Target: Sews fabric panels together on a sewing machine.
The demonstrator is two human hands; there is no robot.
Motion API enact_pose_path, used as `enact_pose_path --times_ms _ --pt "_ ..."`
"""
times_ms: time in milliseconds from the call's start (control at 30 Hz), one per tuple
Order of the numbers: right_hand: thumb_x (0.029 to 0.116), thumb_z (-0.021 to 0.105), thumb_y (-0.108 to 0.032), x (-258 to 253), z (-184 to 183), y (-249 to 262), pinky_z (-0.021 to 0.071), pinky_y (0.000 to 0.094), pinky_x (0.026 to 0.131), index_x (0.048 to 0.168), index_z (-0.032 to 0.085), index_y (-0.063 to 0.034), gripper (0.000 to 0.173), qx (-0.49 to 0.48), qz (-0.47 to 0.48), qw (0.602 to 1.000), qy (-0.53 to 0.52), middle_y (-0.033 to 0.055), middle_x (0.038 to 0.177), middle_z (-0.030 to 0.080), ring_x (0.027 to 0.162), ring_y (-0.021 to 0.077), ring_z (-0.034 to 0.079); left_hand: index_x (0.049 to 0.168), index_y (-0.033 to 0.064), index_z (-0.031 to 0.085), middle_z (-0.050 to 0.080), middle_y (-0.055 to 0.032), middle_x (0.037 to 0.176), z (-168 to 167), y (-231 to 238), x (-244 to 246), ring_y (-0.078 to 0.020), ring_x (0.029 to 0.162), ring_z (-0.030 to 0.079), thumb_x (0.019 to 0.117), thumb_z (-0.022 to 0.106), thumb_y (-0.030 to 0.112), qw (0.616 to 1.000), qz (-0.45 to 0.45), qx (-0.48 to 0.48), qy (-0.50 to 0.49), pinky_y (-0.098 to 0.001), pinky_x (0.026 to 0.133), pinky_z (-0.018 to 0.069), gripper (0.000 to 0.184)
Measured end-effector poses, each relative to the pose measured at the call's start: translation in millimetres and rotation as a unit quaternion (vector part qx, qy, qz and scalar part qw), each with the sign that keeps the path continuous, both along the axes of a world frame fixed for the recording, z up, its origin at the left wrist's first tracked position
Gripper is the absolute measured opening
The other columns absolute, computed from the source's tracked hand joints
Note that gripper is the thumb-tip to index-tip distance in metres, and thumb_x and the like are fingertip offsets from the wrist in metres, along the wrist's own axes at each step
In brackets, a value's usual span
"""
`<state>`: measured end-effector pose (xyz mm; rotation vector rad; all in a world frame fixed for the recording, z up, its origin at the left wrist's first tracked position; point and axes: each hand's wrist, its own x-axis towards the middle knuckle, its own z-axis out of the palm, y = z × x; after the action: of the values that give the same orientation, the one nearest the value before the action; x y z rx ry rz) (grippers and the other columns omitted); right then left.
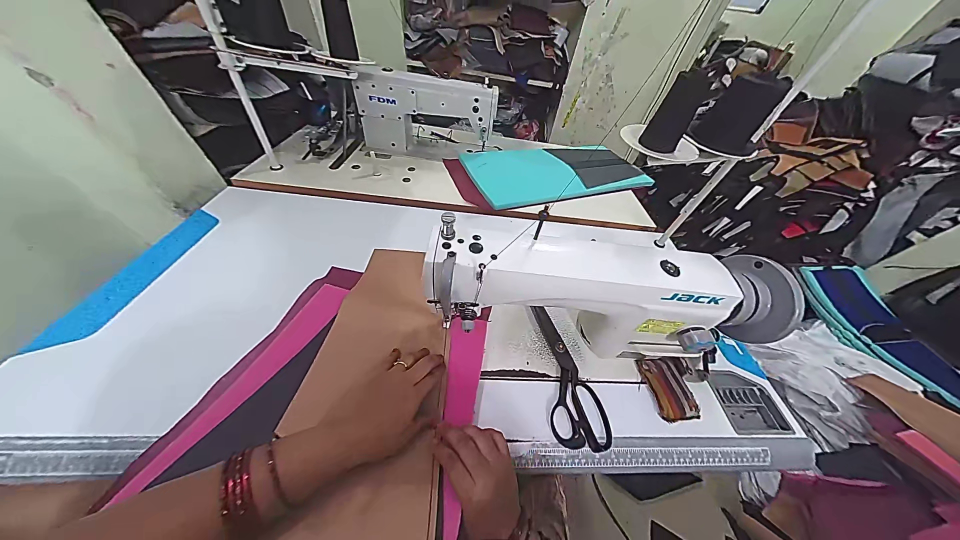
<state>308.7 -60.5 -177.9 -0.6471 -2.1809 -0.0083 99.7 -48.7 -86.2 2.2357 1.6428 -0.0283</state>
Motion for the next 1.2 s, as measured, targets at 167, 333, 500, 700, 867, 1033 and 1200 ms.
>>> enact_pose_path --times_ms 167,333,500,700,867,1033,1200 --pt "0.0933 0.056 -0.007 -6 -1 5 0.0541 0.0341 0.083 0.100 0.080 -0.0206 0.028 -0.005 -0.014 1.000 0.006 -0.0046 0.110 0.078 0.099 0.0147 0.071 0.152 0.0017 0.045 0.039 -0.0136 0.163 14 13 0 -0.0356 0.152 0.032 0.1019 0.058 0.030 0.998 -0.013 -0.045 0.048 -0.0592 0.119 0.0290 0.059" --pt "0.0898 0.057 -0.005 -11 2 15 0.0547 0.0377 0.082 0.100 0.080 -0.0195 0.029 -0.023 -0.014 1.000 -0.002 -0.0041 0.113 0.077 0.102 0.0168 0.071 0.153 0.0024 0.043 0.038 -0.0128 0.163 21 26 1 -0.0366 0.152 0.032 0.1019 0.058 0.030 0.995 -0.013 -0.060 0.080 -0.0612 0.117 0.0301 0.060" --pt "0.0886 0.058 -0.005 -17 7 30 0.0556 0.0398 0.079 0.099 0.080 -0.0193 0.029 -0.042 -0.012 0.999 -0.007 -0.0048 0.111 0.077 0.102 0.0179 0.072 0.149 -0.0008 0.047 0.043 -0.0196 0.157 23 39 1 -0.0412 0.149 0.035 0.1028 0.055 0.028 0.995 -0.021 -0.037 0.089 -0.0629 0.114 0.0335 0.055" --pt "0.0824 0.063 0.000 -29 16 47 0.0568 0.0432 0.077 0.092 0.080 -0.0152 0.025 -0.049 -0.017 0.999 -0.012 -0.0016 0.102 0.078 0.099 0.0202 0.073 0.147 0.0035 0.052 0.047 -0.0225 0.152 37 35 7 -0.0455 0.143 0.041 0.1082 0.044 0.023 0.990 0.006 -0.081 0.113 -0.0642 0.109 0.0383 0.044" --pt "0.0813 0.065 0.004 -36 25 65 0.0573 0.0468 0.077 0.091 0.080 -0.0123 0.024 -0.087 -0.005 0.995 -0.044 0.0013 0.100 0.078 0.099 0.0225 0.073 0.140 0.0007 0.057 0.051 -0.0246 0.147 36 44 4 -0.0455 0.138 0.046 0.1086 0.039 0.017 0.993 0.014 -0.052 0.105 -0.0603 0.108 0.0421 0.040" --pt "0.0834 0.065 0.004 -37 34 76 0.0562 0.0500 0.082 0.095 0.080 -0.0087 0.023 -0.137 0.003 0.987 -0.084 0.0051 0.101 0.078 0.104 0.0263 0.072 0.140 0.0057 0.060 0.049 -0.0246 0.147 42 52 6 -0.0468 0.137 0.046 0.1080 0.041 0.016 0.988 0.042 -0.098 0.113 -0.0611 0.106 0.0421 0.038" --pt "0.0899 0.060 0.002 -41 40 92 0.0535 0.0511 0.088 0.100 0.080 -0.0071 0.024 -0.175 -0.001 0.978 -0.114 0.0076 0.104 0.077 0.108 0.0280 0.070 0.145 0.0083 0.056 0.050 -0.0268 0.143 46 66 9 -0.0481 0.132 0.049 0.1080 0.039 0.014 0.982 0.040 -0.114 0.148 -0.0602 0.102 0.0451 0.041"
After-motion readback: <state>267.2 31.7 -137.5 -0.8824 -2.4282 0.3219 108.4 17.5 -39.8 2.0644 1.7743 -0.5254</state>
